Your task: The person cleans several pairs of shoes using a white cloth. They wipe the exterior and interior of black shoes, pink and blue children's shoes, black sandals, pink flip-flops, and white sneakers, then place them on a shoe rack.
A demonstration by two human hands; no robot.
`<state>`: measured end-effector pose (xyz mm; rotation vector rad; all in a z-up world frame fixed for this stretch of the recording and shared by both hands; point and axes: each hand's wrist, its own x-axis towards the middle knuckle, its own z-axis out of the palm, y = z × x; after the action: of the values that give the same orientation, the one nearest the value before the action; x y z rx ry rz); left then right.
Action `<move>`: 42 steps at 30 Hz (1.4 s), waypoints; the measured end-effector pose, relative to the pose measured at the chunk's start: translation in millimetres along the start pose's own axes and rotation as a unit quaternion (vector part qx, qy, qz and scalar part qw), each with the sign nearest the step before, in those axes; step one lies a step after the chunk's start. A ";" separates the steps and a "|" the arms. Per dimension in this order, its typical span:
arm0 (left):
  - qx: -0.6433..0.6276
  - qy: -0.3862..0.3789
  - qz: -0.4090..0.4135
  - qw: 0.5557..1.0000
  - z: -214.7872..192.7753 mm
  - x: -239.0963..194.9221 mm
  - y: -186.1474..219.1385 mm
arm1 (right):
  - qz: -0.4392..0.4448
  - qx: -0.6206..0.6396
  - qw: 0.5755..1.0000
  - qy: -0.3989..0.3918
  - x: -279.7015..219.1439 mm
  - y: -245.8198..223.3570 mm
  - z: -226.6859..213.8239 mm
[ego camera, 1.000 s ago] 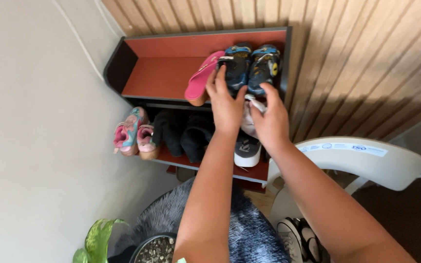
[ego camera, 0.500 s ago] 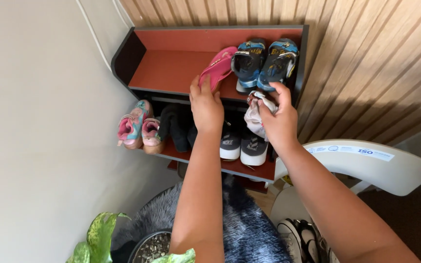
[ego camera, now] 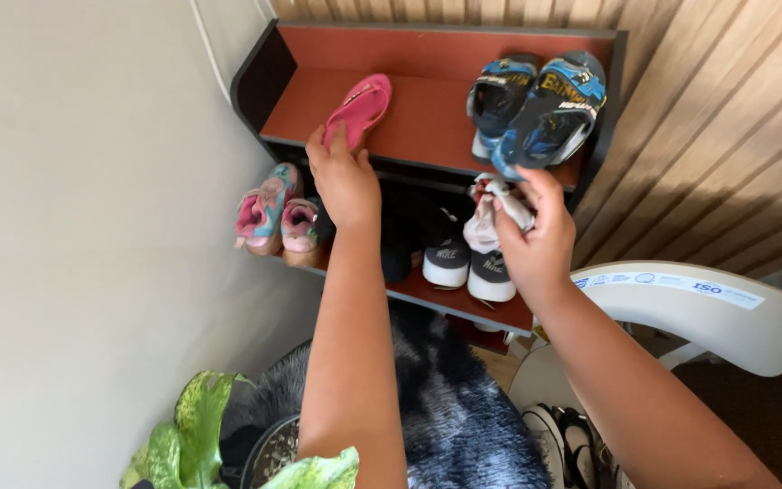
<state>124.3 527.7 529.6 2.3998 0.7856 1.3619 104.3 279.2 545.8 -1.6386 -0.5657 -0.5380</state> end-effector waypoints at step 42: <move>0.034 -0.045 -0.009 0.998 23.8 65.1 -128.5 | 0.093 0.033 0.978 -0.182 44.9 -42.9 165.8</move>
<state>130.0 670.8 501.4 2.4801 0.8406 1.2304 116.6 451.4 585.0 -1.7150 -0.6803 -0.0776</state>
